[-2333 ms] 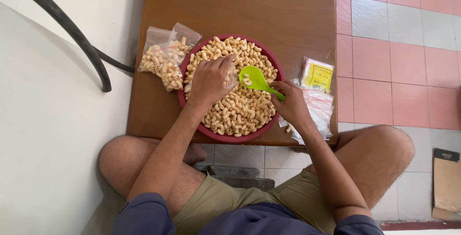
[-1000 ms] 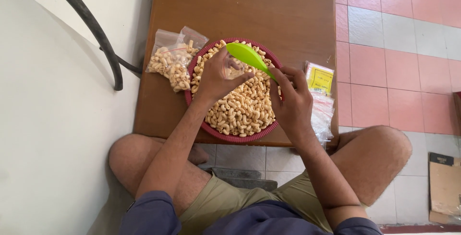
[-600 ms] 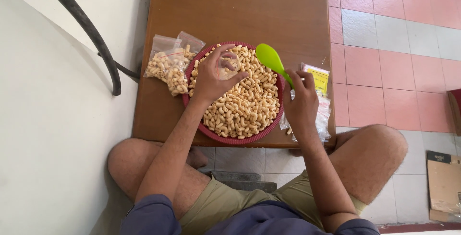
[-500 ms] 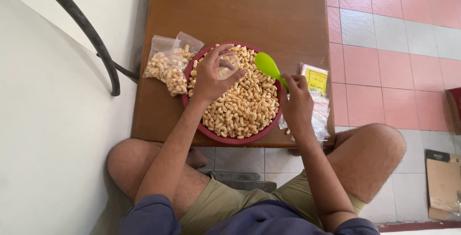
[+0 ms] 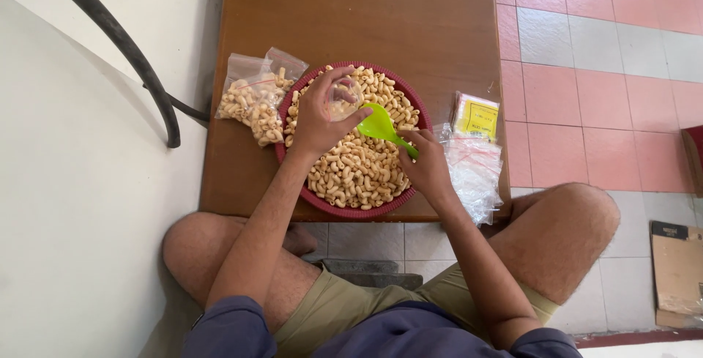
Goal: The person fills small plastic bags with cashews from a large bowl using a green scoop and then seals the bags by hand.
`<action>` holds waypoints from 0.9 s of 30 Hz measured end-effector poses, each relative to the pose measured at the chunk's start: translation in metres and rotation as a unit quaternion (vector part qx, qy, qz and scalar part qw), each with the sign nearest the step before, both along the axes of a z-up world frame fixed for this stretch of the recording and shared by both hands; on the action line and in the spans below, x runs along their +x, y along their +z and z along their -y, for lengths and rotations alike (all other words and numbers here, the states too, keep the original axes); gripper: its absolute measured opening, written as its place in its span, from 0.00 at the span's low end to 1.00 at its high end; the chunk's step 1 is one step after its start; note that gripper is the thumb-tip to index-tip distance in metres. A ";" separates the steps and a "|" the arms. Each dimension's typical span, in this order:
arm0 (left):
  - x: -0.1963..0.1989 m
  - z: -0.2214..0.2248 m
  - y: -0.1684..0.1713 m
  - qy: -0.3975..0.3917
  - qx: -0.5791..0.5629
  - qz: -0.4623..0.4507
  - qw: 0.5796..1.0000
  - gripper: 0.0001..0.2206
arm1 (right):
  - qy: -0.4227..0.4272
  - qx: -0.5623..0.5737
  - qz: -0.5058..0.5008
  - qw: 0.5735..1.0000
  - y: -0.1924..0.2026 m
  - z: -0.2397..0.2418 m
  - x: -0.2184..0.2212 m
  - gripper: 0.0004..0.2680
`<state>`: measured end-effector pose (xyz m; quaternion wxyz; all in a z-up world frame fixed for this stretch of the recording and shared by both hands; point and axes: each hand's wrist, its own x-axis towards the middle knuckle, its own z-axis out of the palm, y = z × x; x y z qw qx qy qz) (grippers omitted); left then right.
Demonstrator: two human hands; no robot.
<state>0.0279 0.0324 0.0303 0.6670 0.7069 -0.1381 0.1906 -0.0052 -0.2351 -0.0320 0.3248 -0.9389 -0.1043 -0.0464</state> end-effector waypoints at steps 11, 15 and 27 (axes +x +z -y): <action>-0.005 0.000 0.014 0.046 0.083 0.015 0.995 0.22 | -0.001 -0.085 0.017 0.996 0.026 -0.008 -0.008 0.12; -0.006 -0.001 0.012 0.034 0.071 -0.027 0.997 0.28 | 0.007 -0.087 0.006 0.996 0.025 -0.015 -0.013 0.13; -0.002 0.002 0.005 0.036 0.071 0.037 0.996 0.30 | -0.007 0.079 -0.069 0.994 0.031 0.000 -0.001 0.13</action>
